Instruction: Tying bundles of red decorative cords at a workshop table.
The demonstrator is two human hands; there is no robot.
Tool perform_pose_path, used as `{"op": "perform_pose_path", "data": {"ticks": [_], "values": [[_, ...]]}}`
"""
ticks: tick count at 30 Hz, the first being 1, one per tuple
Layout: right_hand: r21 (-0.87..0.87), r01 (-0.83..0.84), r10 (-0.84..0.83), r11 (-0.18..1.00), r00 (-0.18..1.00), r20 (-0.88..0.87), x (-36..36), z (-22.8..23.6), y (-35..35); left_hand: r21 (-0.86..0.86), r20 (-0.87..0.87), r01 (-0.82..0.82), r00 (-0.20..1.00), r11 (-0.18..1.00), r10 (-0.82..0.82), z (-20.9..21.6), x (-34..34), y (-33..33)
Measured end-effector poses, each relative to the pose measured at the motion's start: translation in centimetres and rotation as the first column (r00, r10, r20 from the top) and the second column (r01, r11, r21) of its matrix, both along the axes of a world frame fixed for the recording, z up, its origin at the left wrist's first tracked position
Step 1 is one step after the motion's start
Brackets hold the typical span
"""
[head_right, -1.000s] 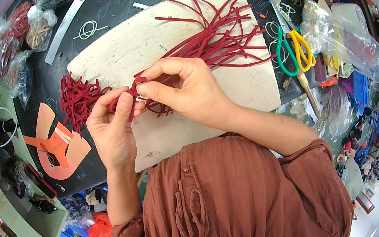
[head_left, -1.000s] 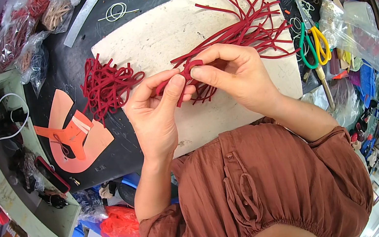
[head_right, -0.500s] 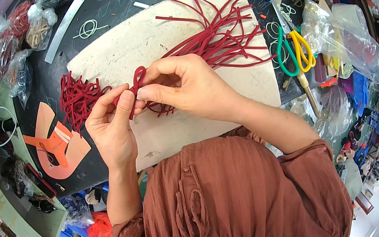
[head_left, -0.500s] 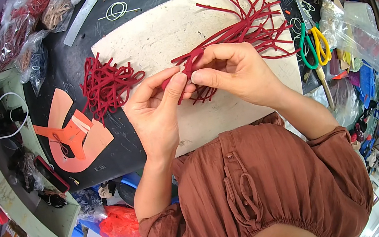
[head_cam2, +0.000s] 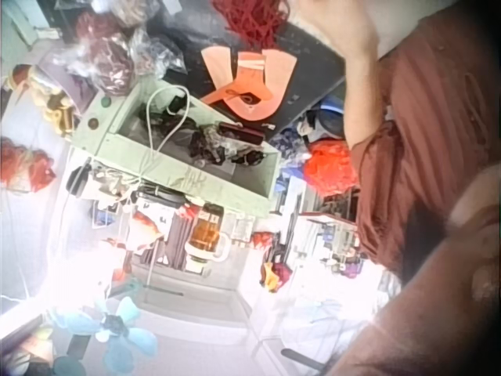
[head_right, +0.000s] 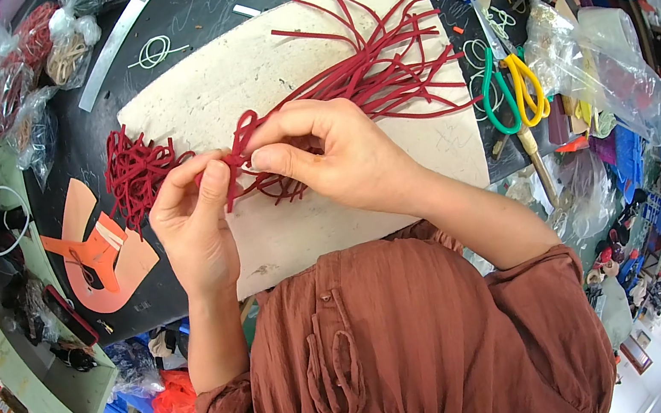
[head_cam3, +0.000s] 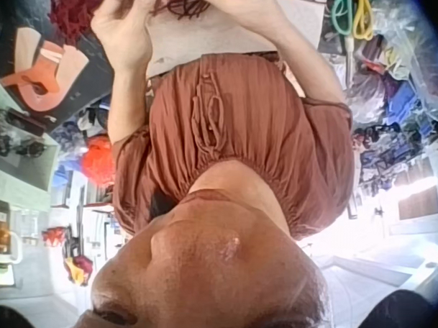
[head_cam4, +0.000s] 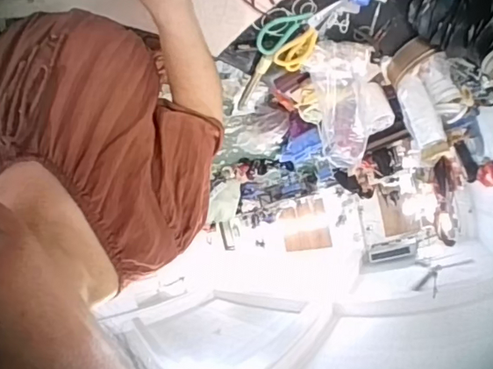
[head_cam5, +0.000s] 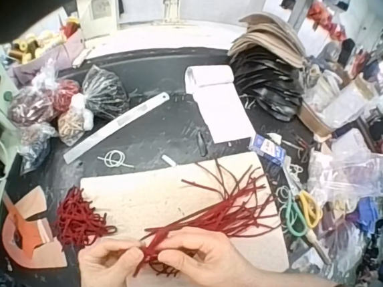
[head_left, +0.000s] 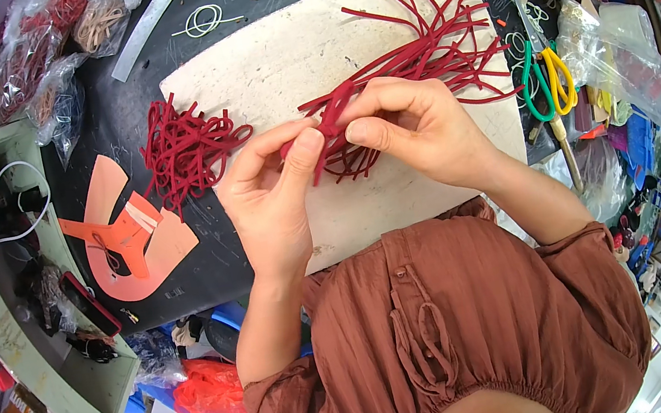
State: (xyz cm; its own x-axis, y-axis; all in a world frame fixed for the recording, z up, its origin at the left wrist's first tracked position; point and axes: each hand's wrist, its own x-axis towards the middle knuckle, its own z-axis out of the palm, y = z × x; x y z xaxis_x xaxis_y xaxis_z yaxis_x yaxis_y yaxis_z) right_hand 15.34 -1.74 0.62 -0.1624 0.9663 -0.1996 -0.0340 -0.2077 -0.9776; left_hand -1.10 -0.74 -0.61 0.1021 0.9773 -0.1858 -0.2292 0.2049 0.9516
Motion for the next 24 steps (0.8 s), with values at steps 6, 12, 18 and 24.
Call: {"op": "perform_pose_path", "data": {"ticks": [6,12,18,24], "values": [[0.151,-0.005,-0.017,0.988,0.99,0.143,-0.5,0.0,-0.1,0.037,0.079,-0.092,0.993,0.995,0.089,0.4,1.0,-0.4],[0.171,-0.001,-0.027,0.985,0.987,0.16,-0.7,0.3,-0.2,0.054,0.048,-0.163,0.986,0.985,0.161,0.1,1.2,-0.4],[0.102,-0.061,0.043,0.993,0.985,0.168,0.0,0.4,-0.5,0.068,0.038,-0.184,0.983,0.981,0.182,0.2,0.9,0.4],[-0.065,0.07,-0.078,0.995,0.989,-0.125,0.7,0.3,0.6,-0.07,0.056,-0.084,0.995,0.994,0.088,-0.4,0.9,0.8]]}}
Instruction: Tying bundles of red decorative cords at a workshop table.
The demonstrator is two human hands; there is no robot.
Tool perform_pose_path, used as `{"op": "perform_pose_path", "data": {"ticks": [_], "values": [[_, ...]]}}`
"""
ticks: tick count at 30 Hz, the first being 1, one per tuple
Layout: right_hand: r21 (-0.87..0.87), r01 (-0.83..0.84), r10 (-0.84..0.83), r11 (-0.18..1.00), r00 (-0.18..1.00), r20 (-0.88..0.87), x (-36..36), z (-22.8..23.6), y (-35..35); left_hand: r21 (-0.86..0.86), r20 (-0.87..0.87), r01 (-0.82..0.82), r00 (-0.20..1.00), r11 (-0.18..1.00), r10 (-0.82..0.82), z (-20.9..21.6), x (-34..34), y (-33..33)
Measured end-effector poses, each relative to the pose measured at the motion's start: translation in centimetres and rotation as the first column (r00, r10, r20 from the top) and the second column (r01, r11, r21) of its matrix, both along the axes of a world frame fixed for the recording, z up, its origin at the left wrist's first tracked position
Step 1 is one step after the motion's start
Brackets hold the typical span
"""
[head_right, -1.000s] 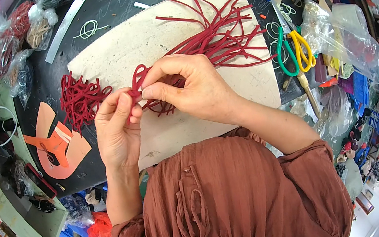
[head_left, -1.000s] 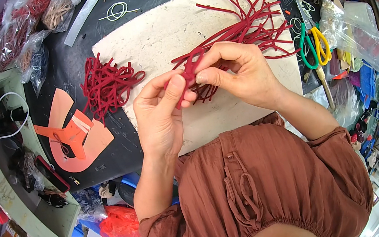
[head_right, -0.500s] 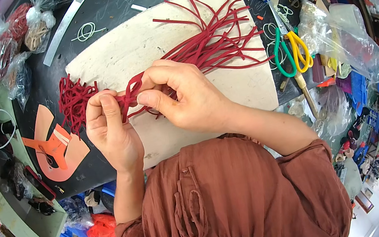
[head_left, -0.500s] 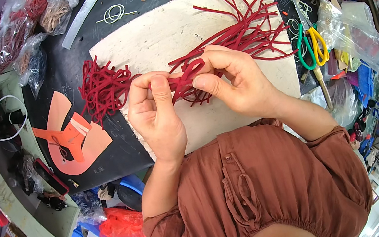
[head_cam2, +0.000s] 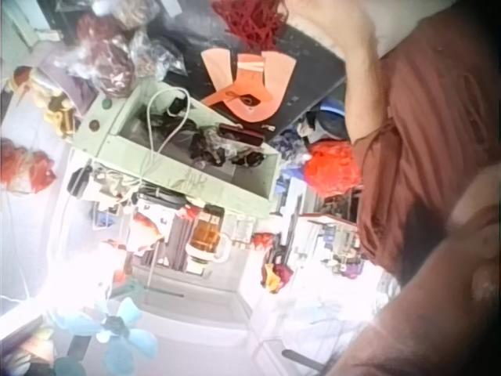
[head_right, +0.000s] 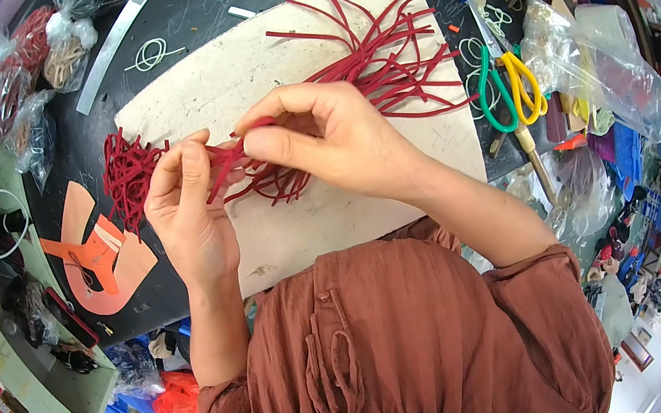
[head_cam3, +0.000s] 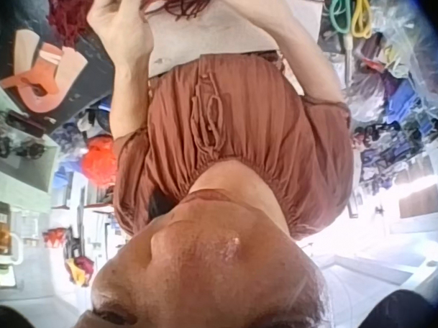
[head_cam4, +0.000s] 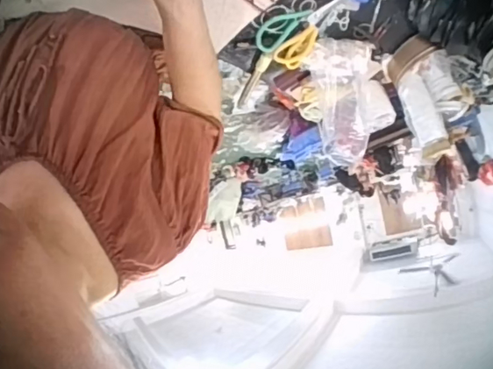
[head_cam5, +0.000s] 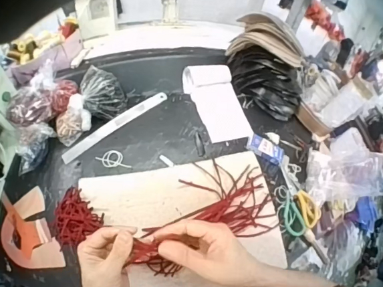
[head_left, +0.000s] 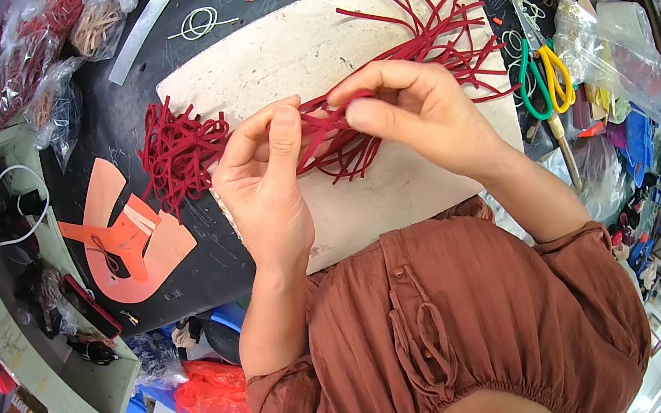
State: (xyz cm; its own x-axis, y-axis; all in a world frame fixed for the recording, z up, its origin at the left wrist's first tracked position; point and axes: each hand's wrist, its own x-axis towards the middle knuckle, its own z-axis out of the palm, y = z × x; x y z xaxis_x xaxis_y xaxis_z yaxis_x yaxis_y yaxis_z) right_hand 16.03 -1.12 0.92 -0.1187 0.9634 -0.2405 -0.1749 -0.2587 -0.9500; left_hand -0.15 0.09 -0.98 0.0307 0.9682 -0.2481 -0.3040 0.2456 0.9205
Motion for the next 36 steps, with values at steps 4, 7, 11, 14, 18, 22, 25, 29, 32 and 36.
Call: {"op": "perform_pose_path", "data": {"ticks": [4,7,11,14,18,22,25,29,32,36], "values": [[-0.006,-0.011,0.011,1.0,0.998,0.066,0.6,0.0,0.4,-0.155,0.15,0.209,0.971,0.966,-0.186,1.9,-1.3,0.4],[-0.139,-0.019,0.009,0.99,0.997,-0.074,0.9,0.0,0.4,-0.155,0.078,0.231,0.972,0.961,-0.221,1.7,-1.5,0.5],[-0.234,-0.065,0.021,0.97,0.982,-0.185,0.7,0.6,0.3,-0.149,0.082,0.226,0.973,0.963,-0.215,1.4,-1.7,0.4],[-0.122,-0.07,0.065,0.99,0.997,-0.045,0.5,0.2,0.0,-0.246,0.182,0.259,0.959,0.934,-0.218,2.1,-1.2,0.3],[-0.028,-0.08,0.078,0.996,0.995,-0.06,0.1,0.1,-0.1,-0.2,0.167,0.307,0.946,0.93,-0.277,1.8,-1.3,0.1],[-0.06,-0.037,0.037,0.998,0.999,-0.012,-0.1,0.6,-0.1,-0.141,0.206,0.315,0.937,0.939,-0.283,1.7,-1.0,-0.4],[-0.097,-0.035,0.032,0.995,0.999,-0.04,-0.3,0.3,-0.5,-0.123,0.185,0.308,0.941,0.943,-0.283,1.5,-0.9,-0.9],[-0.086,-0.029,0.027,0.996,0.999,-0.028,-0.5,0.2,-0.7,-0.113,0.099,0.31,0.949,0.944,-0.3,1.7,-1.1,-1.0],[-0.066,-0.059,0.058,0.996,0.998,-0.016,-0.5,0.2,-0.6,-0.119,0.091,0.335,0.941,0.935,-0.325,2.1,-1.5,-1.1],[-0.084,-0.104,0.103,0.991,0.995,-0.016,-0.5,0.3,-0.6,-0.128,0.047,0.359,0.933,0.925,-0.356,2.0,-2.0,-1.1]]}}
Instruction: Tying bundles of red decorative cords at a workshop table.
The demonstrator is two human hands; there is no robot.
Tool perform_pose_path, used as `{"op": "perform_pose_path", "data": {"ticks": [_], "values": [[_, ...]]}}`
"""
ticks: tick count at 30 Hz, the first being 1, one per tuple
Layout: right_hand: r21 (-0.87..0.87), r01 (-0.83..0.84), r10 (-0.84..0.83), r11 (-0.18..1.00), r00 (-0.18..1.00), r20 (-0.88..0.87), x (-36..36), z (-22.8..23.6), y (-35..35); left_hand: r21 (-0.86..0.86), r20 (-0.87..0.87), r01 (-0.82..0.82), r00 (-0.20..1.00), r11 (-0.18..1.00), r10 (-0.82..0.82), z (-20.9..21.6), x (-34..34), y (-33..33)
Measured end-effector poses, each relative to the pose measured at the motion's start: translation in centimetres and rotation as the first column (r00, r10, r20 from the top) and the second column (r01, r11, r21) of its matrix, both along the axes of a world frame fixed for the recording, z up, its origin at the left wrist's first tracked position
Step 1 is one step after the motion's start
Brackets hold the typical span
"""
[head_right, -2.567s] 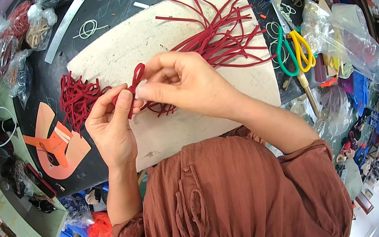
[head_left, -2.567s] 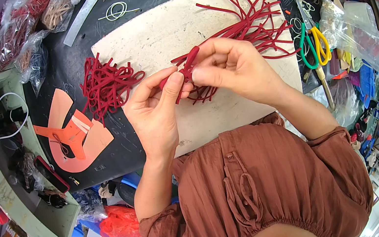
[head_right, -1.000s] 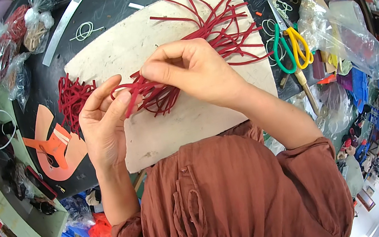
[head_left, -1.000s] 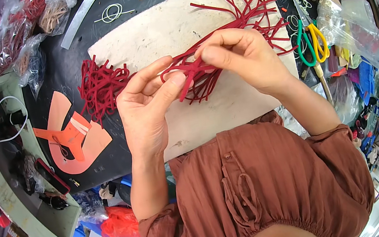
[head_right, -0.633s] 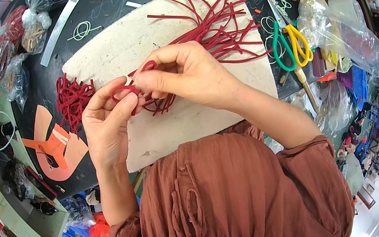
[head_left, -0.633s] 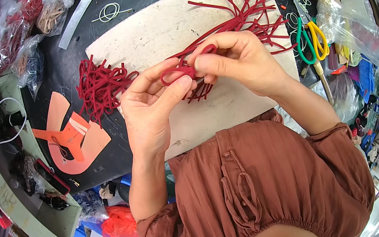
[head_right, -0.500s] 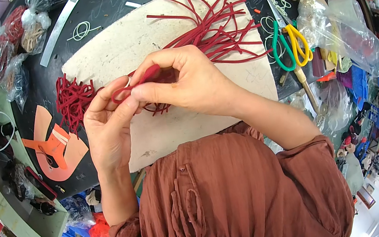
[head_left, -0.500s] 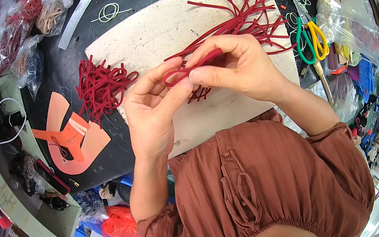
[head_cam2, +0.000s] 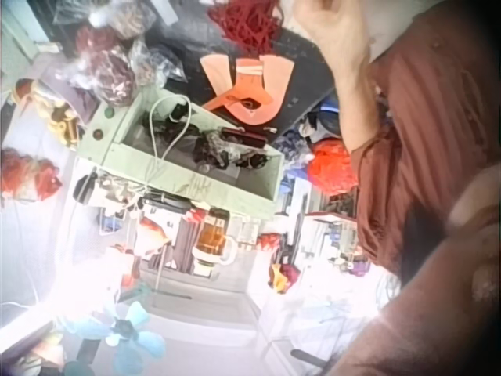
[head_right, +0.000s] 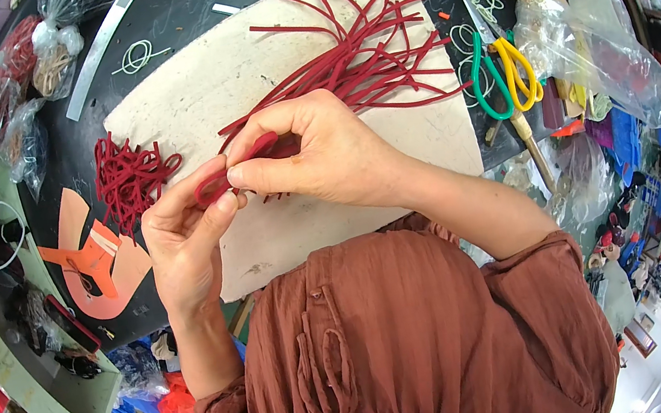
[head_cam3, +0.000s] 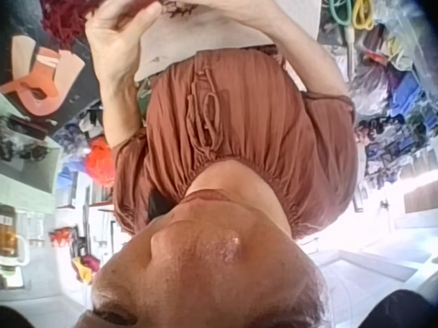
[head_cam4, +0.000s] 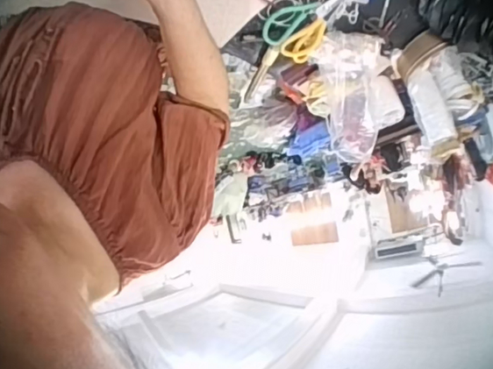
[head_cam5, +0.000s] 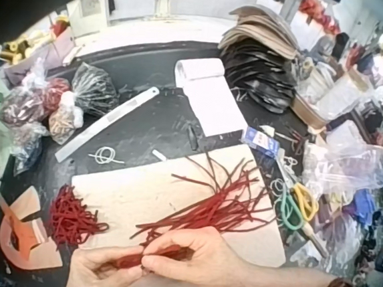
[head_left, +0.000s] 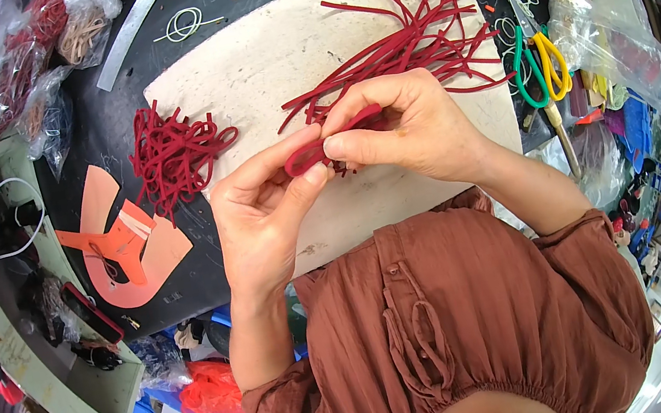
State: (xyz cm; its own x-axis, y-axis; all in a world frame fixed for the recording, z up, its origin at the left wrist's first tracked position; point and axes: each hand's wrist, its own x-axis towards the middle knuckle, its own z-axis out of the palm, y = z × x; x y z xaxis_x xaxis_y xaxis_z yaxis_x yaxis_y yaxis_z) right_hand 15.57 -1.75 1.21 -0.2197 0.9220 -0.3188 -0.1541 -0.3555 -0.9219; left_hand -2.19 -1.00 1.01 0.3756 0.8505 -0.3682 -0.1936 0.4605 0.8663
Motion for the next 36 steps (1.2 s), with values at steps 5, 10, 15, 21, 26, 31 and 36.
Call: {"op": "perform_pose_path", "data": {"ticks": [5,10,15,21,26,31,36], "values": [[0.03,-0.064,0.062,0.998,0.997,0.044,0.3,0.2,0.1,-0.021,-0.028,0.04,0.999,0.999,-0.04,0.5,-0.3,0.1],[0.017,-0.126,0.127,0.992,0.992,-0.013,0.5,0.1,0.3,0.036,-0.022,0.083,0.996,0.996,-0.082,0.4,-0.7,0.0],[-0.193,-0.117,0.075,0.974,0.975,-0.211,0.5,-0.4,0.3,0.056,-0.02,0.114,0.993,0.992,-0.113,0.2,-0.9,0.0],[-0.315,-0.078,-0.025,0.946,0.95,-0.312,0.5,-0.4,0.3,0.079,0.026,0.044,0.999,0.996,-0.046,0.0,-0.3,0.0],[-0.31,-0.084,0.015,0.947,0.976,-0.216,0.7,0.2,0.4,-0.094,0.043,-0.105,0.993,0.99,0.11,-0.9,-0.3,0.2],[-0.074,0.046,-0.045,0.996,0.999,0.014,1.4,-0.8,0.5,-0.188,0.086,-0.153,0.982,0.97,0.171,-0.5,0.2,0.0],[-0.012,0.006,-0.005,1.0,0.994,0.113,1.5,-0.5,0.4,-0.276,0.119,-0.062,0.988,0.959,0.098,0.1,0.2,0.8]]}}
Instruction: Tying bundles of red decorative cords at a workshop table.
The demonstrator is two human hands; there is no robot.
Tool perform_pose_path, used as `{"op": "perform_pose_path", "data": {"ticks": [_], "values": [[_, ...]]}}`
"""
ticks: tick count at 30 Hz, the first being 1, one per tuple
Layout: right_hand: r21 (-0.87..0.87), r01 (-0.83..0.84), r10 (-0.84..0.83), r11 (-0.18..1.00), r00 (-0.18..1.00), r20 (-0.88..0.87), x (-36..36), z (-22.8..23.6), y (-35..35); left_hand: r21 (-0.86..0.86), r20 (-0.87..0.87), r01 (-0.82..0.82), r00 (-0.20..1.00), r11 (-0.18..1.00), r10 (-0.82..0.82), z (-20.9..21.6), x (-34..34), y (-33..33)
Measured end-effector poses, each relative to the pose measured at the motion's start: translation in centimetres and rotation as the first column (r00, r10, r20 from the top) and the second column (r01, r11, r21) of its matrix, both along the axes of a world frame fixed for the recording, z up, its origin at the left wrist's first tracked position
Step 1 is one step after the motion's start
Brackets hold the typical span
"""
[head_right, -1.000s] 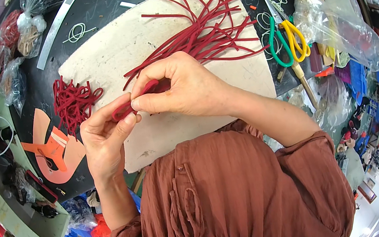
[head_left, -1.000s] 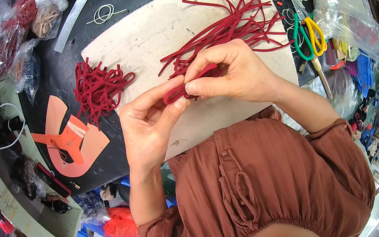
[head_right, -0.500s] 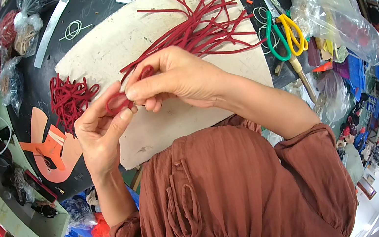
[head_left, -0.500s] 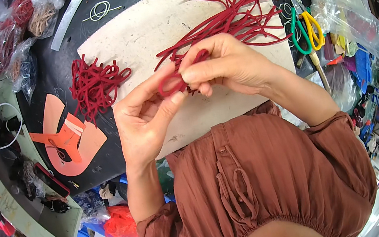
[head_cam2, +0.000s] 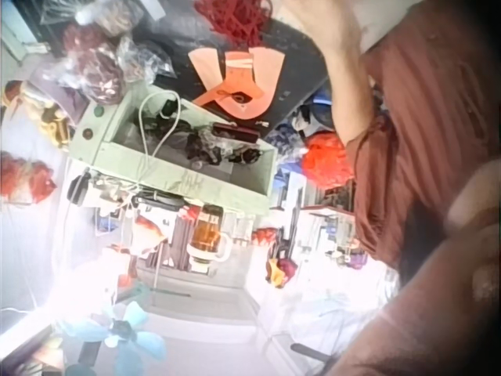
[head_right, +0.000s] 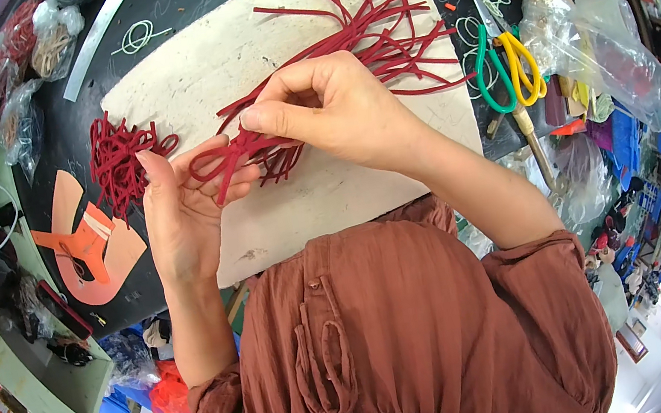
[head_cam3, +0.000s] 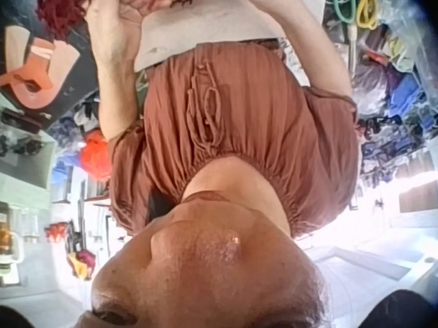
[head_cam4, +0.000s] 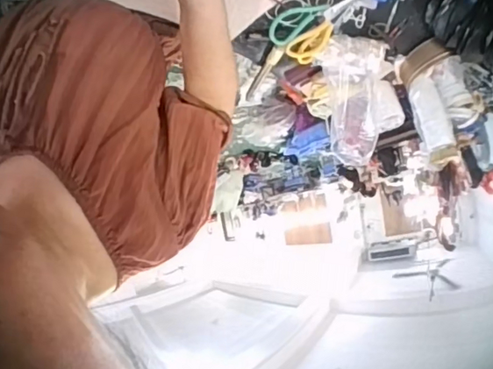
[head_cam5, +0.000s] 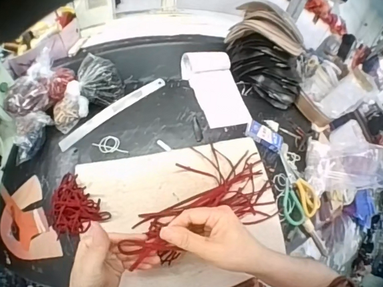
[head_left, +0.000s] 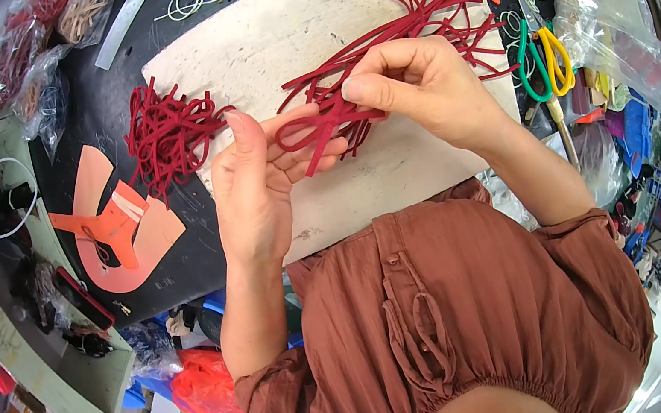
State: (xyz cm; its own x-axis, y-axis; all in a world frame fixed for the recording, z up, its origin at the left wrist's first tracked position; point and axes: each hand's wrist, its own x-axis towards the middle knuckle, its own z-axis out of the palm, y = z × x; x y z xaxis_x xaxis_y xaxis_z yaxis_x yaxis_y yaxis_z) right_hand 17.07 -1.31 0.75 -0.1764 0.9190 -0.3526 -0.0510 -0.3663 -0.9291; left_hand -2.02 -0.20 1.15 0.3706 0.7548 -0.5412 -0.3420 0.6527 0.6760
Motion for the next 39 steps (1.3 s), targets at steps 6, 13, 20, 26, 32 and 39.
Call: {"op": "perform_pose_path", "data": {"ticks": [6,13,20,26,32,39], "values": [[0.127,-0.105,0.081,0.986,0.979,0.185,-0.8,0.3,-0.5,0.286,-0.235,0.137,0.97,0.949,-0.069,-0.8,0.1,-1.1],[0.387,-0.675,-0.066,0.628,0.449,0.891,1.8,-1.4,-0.8,0.701,-0.668,0.555,0.292,0.448,0.685,-3.4,-6.6,2.2],[0.47,-0.687,-0.306,0.554,0.357,0.883,4.3,-5.5,0.7,0.553,-0.743,0.683,0.146,0.476,0.654,-8.7,-8.9,5.7],[0.656,-0.591,-0.438,0.47,0.489,0.754,4.1,-4.5,3.5,0.677,-0.539,0.662,0.148,0.321,0.829,-5.7,-7.1,7.1],[0.622,-0.559,-0.343,0.549,0.528,0.777,2.8,-1.8,3.7,0.758,-0.47,0.653,0.53,0.015,0.706,-3.6,-2.2,4.4],[0.573,-0.591,-0.271,0.568,0.523,0.808,3.4,-2.9,3.6,0.74,-0.607,0.661,0.58,0.12,0.543,-4.0,0.3,3.8]]}}
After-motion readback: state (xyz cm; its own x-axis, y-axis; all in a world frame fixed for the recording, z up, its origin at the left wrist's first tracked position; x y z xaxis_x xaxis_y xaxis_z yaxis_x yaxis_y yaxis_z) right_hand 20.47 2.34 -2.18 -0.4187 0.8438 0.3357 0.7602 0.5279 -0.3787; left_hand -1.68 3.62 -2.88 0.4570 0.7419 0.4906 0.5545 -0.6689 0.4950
